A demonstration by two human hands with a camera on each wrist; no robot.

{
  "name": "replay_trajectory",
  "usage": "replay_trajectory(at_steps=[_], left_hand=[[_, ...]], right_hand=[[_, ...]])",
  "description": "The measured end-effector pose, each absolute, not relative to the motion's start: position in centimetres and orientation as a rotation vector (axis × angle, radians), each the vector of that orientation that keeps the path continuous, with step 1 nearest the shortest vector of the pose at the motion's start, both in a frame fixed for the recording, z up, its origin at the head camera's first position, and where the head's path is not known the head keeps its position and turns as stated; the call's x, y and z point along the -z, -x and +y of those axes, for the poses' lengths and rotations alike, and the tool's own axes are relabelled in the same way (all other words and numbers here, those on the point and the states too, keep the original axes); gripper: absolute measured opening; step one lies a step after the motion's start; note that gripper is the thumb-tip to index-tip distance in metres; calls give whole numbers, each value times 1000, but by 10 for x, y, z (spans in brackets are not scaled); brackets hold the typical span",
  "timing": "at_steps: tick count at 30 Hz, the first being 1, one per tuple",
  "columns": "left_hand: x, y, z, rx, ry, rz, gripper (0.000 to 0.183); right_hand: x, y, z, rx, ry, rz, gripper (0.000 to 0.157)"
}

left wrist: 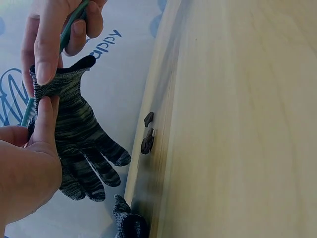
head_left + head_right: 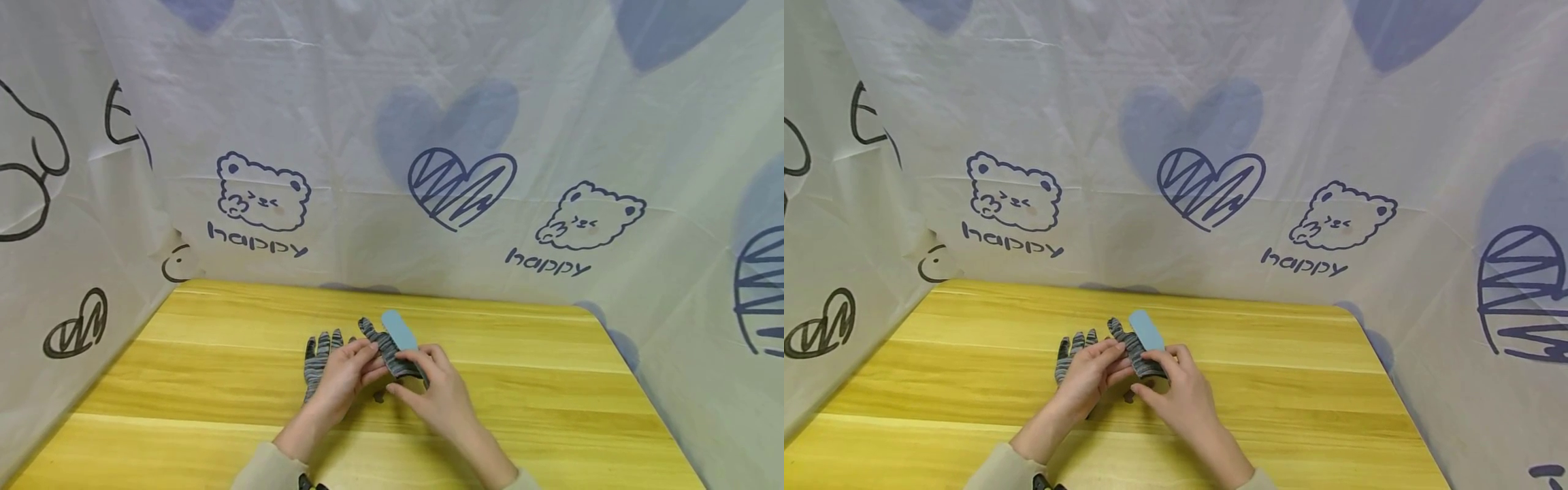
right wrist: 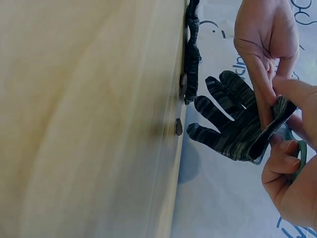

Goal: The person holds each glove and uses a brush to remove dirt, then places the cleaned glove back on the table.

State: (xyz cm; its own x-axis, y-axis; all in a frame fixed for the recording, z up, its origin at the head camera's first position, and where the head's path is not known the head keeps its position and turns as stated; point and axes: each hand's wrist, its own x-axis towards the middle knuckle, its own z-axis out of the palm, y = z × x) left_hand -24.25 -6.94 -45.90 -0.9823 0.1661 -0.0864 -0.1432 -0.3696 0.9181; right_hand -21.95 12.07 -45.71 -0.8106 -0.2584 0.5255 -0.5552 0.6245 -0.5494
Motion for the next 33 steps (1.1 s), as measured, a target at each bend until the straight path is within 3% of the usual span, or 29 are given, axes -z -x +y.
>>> replay_trajectory(at_steps=[11, 22, 33], left_hand=[[459, 242, -71, -2431, -62, 1662, 19], [458, 241, -70, -2385, -84, 1690, 19], [459, 242, -69, -2351, -222, 1641, 47]], right_hand=[[459, 220, 121, -1070, -642, -2390, 25], [461, 225, 126, -1178, -596, -2318, 22], [456, 226, 128, -1536, -400, -2265, 11]])
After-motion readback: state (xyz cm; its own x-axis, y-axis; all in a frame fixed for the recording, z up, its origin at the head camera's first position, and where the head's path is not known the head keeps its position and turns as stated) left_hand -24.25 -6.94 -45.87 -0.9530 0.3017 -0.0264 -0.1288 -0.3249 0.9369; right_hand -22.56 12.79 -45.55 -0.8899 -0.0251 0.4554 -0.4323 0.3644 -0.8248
